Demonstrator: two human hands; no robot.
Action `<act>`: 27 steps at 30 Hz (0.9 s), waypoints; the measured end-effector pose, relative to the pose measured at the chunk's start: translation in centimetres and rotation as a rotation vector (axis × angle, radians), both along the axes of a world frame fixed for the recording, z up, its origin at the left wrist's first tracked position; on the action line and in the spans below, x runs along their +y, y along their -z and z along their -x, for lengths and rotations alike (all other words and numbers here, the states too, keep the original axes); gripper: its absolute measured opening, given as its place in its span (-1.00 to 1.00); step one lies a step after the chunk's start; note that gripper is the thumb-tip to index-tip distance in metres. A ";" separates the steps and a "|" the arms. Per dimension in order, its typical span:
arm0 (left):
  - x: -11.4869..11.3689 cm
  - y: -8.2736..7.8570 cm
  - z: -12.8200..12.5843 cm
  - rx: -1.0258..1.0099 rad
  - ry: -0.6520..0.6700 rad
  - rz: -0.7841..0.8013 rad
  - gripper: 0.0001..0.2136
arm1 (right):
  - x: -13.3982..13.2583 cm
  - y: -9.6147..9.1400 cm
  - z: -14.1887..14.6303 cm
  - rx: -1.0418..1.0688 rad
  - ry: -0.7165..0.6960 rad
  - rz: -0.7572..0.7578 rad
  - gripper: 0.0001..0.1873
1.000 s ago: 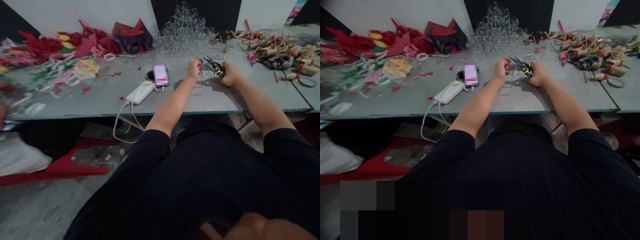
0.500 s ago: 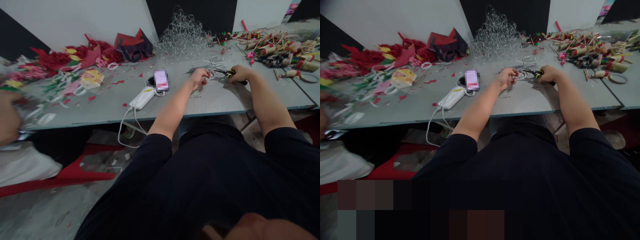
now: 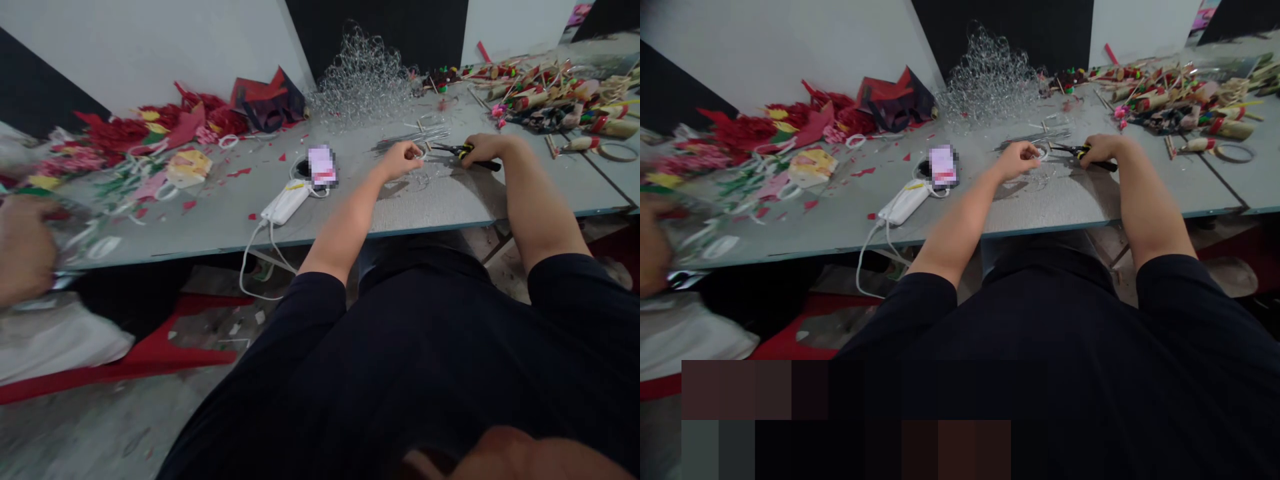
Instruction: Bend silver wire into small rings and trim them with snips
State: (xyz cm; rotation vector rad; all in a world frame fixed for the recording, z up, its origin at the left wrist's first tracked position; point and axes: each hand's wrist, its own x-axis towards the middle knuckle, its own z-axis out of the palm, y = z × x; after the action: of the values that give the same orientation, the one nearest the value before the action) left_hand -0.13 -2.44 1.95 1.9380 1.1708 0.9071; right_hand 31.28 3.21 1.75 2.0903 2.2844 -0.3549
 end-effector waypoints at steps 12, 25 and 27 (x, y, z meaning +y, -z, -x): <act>3.1 2.4 3.3 0.023 -0.272 -0.128 -0.61 | -1.3 -0.6 1.3 0.021 0.038 -0.004 -0.33; 5.9 3.7 1.8 -0.197 -0.241 -0.139 -0.63 | -2.9 -1.6 2.2 0.177 -0.013 -0.253 -0.47; 7.5 4.4 1.4 -0.278 -0.247 -0.166 -0.64 | -3.6 -1.9 3.4 0.188 -0.020 -0.278 -0.49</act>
State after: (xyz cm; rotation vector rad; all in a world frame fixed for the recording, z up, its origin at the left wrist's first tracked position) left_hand -1.49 5.06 -2.49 1.7442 1.2156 1.3956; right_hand 27.89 -0.39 3.70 2.2419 2.5947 -0.2564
